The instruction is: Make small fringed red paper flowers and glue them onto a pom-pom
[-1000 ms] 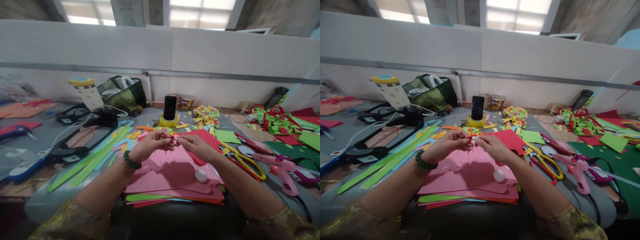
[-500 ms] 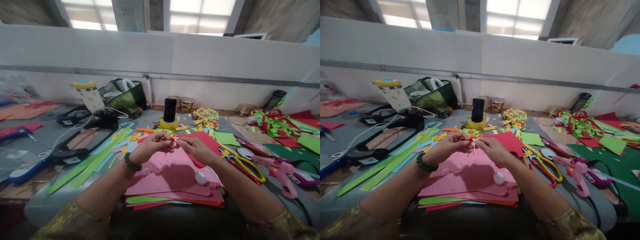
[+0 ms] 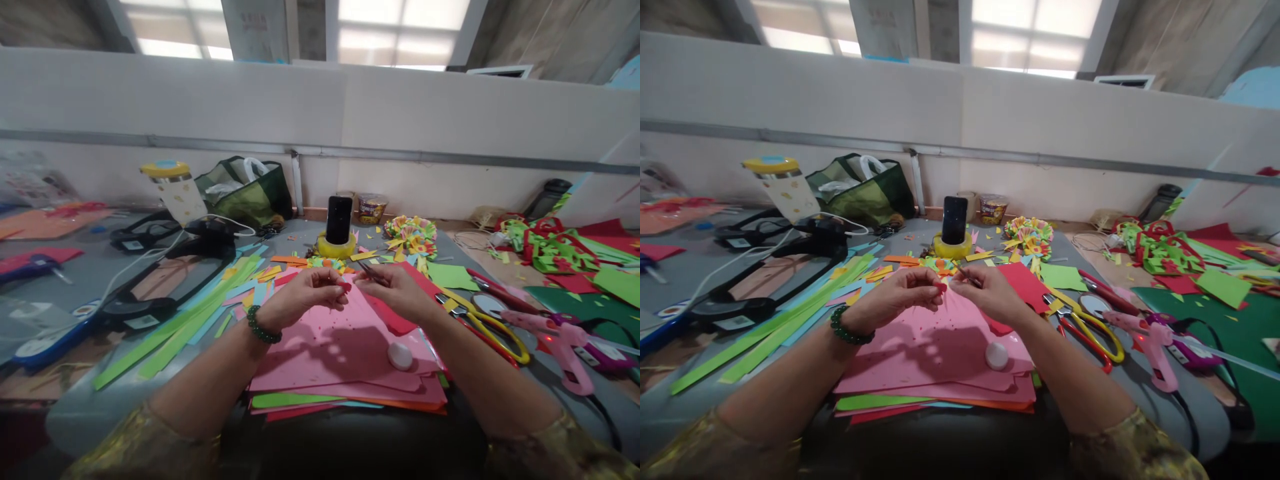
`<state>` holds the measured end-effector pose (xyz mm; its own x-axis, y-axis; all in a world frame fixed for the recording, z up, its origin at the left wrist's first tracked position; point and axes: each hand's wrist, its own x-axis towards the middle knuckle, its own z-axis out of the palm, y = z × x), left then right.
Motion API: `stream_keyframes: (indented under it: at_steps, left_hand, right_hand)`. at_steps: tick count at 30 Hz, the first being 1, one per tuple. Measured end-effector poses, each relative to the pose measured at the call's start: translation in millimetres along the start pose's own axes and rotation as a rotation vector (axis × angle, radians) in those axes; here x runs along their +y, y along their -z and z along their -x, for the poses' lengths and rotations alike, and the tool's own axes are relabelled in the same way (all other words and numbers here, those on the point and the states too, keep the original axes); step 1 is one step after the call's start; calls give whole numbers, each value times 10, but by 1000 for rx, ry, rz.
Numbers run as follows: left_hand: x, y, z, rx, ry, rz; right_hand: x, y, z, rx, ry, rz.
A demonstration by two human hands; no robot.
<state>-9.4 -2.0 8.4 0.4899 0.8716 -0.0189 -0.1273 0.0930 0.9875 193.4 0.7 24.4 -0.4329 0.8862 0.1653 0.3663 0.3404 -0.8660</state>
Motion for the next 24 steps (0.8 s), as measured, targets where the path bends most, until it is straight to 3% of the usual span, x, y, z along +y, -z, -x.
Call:
stream_keyframes:
  at_steps: [6,15,24]
  left_hand:
    - [-11,-35,-1,15,9,-46]
    - [25,22,0,106,-7,10]
    - [43,14,-1,149,-35,26]
  right_hand:
    - [14,-181,15,17,-2,-15]
    - [-7,-55,27,-80,-46,-38]
    - [33,-87,42,-135,-52,75]
